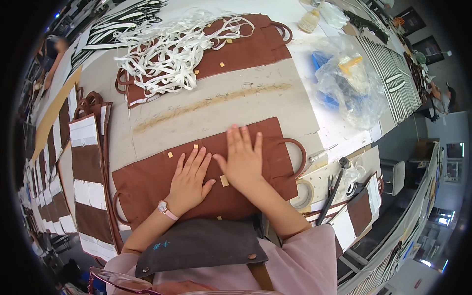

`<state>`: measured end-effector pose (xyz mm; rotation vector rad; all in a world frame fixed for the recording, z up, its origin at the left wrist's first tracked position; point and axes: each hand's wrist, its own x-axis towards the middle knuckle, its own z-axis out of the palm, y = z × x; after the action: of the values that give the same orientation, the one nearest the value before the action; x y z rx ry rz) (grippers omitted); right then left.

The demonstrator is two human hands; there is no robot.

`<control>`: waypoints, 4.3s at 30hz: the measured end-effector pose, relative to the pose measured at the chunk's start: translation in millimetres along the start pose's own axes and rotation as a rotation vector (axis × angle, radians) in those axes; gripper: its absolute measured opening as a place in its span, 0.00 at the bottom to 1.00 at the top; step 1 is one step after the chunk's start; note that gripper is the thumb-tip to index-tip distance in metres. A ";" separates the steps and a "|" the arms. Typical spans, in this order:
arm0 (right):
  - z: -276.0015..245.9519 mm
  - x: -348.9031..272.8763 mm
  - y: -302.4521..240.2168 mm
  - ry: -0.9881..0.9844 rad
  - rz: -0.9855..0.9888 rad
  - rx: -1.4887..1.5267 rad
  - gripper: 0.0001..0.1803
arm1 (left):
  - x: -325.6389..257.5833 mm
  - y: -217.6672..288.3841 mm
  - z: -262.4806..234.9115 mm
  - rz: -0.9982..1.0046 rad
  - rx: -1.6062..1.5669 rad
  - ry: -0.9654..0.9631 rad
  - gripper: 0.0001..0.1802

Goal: The person assembles brown tote bags at a workbench. They use a metal tool to press down seams and edges on the bag panels, then flip the bags to inspect the other side. The person also handles white straps, placing them onto the bag panels.

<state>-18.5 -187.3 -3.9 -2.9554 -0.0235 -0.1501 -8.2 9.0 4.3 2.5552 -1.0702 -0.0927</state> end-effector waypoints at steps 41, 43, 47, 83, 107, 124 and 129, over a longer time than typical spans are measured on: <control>-60.4 -70.7 223.3 0.382 0.281 1.885 0.13 | -218.3 -71.0 -103.5 -0.480 0.497 0.585 0.12; -51.4 -69.0 224.4 0.387 0.361 1.880 0.13 | -223.0 -68.5 -104.3 -0.512 0.500 0.549 0.12; -46.8 -64.8 222.3 0.362 0.462 1.812 0.15 | -229.0 -65.9 -99.9 -0.565 0.497 0.453 0.17; -44.4 -51.6 218.4 0.084 0.488 0.611 0.22 | -93.2 -61.5 -39.5 -0.503 0.392 0.024 0.40; -7.6 42.4 92.5 0.264 -0.115 0.290 0.15 | -88.4 -60.5 -36.7 -0.574 0.448 -0.071 0.49; -10.2 47.4 104.2 0.250 0.043 0.743 0.09 | 100.6 -21.6 -19.5 -0.109 -0.516 0.063 0.13; -11.2 43.7 110.9 0.252 0.061 0.775 0.09 | 129.2 -30.7 -16.0 -0.277 -0.830 -0.230 0.11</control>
<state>26.7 -298.0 -8.5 -2.1464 0.0357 -0.4004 107.4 -56.7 18.5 1.9214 -0.5541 -0.7487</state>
